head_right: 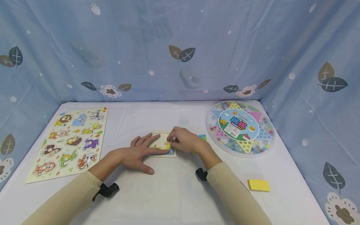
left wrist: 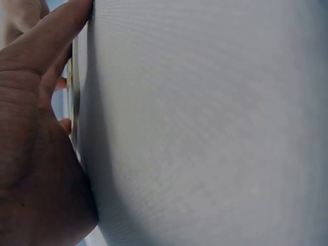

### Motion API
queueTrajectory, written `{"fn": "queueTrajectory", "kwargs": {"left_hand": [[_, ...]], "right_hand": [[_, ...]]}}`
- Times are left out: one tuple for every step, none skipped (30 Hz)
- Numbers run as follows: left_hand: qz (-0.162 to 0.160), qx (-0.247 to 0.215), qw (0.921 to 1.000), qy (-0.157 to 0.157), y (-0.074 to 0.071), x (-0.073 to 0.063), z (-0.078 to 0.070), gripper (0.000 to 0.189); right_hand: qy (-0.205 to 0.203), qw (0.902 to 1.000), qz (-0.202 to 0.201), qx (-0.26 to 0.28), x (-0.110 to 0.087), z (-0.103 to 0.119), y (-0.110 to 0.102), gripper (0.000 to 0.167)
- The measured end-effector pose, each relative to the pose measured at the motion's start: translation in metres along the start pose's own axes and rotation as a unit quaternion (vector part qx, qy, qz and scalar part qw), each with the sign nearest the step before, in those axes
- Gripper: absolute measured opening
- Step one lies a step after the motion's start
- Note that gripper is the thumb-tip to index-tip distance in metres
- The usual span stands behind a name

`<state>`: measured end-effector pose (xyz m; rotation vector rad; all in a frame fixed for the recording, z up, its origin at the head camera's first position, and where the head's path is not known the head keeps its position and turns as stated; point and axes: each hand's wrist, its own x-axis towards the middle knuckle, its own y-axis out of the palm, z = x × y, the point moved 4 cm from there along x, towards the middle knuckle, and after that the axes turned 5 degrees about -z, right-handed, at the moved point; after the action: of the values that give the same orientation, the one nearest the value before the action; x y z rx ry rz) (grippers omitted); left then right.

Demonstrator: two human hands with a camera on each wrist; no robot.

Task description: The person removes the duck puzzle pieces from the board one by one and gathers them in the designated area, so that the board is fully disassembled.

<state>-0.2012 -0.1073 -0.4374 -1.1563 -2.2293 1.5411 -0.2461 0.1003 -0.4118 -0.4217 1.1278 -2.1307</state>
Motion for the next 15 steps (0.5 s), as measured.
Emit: {"fn": "queueTrajectory", "kwargs": {"left_hand": [[0.0, 0.0, 1.0, 0.0, 0.0, 0.0001, 0.0, 0.08], [0.0, -0.001, 1.0, -0.001, 0.0, 0.0002, 0.0, 0.08], [0.0, 0.0, 1.0, -0.001, 0.0001, 0.0003, 0.0001, 0.08], [-0.001, 0.002, 1.0, -0.001, 0.0003, 0.0003, 0.0, 0.08], [-0.001, 0.002, 1.0, 0.0, 0.0005, 0.0004, -0.0001, 0.08], [-0.001, 0.003, 1.0, 0.0, 0.0008, 0.0005, -0.0001, 0.08], [-0.001, 0.004, 1.0, 0.0, 0.0014, 0.0004, -0.0002, 0.08], [-0.002, 0.004, 1.0, 0.0, 0.0019, 0.0003, -0.0003, 0.08], [-0.001, 0.005, 1.0, 0.0, 0.0024, 0.0003, -0.0003, 0.08], [-0.001, 0.004, 1.0, -0.001, 0.0026, 0.0002, -0.0004, 0.08], [0.0, 0.004, 1.0, -0.002, 0.0026, 0.0003, -0.0004, 0.08], [0.0, 0.007, 1.0, -0.003, 0.0026, 0.0004, -0.0003, 0.08], [0.001, 0.008, 1.0, -0.004, 0.0023, 0.0005, -0.0003, 0.08], [0.001, 0.01, 0.9999, -0.004, 0.0018, 0.0006, -0.0004, 0.08], [0.0, 0.012, 0.9999, -0.004, 0.0013, 0.0007, -0.0004, 0.08]], "right_hand": [[0.001, 1.0, -0.001, 0.001, -0.0002, 0.0, 0.0, 0.023], [0.002, 1.0, -0.001, 0.002, -0.0005, 0.0, 0.0, 0.024], [0.003, 1.0, -0.002, 0.003, -0.0008, 0.0, 0.0, 0.024], [0.005, 1.0, -0.002, 0.005, -0.0011, 0.0, 0.0, 0.025], [0.005, 1.0, -0.003, 0.006, -0.0014, 0.0, -0.0001, 0.025], [0.006, 0.9999, -0.003, 0.007, -0.002, 0.0002, -0.0004, 0.025], [0.007, 0.9999, -0.003, 0.01, -0.0026, 0.0004, -0.0002, 0.025], [0.009, 0.9999, -0.003, 0.012, -0.003, 0.0004, -0.0002, 0.024], [0.011, 0.9998, -0.002, 0.017, -0.0034, 0.0007, -0.0002, 0.024], [0.01, 0.9997, 0.0, 0.023, -0.0037, 0.0007, -0.0001, 0.023], [0.009, 0.9996, 0.002, 0.028, -0.004, 0.0009, -0.0001, 0.022], [0.007, 0.9994, 0.004, 0.033, -0.0042, 0.0011, -0.0002, 0.021], [0.003, 0.9993, 0.005, 0.038, -0.0041, 0.0009, -0.0002, 0.021], [0.001, 0.9991, 0.005, 0.041, -0.0039, 0.0011, -0.0007, 0.021], [-0.002, 0.999, 0.004, 0.044, -0.0036, 0.0012, -0.0012, 0.021]]}}
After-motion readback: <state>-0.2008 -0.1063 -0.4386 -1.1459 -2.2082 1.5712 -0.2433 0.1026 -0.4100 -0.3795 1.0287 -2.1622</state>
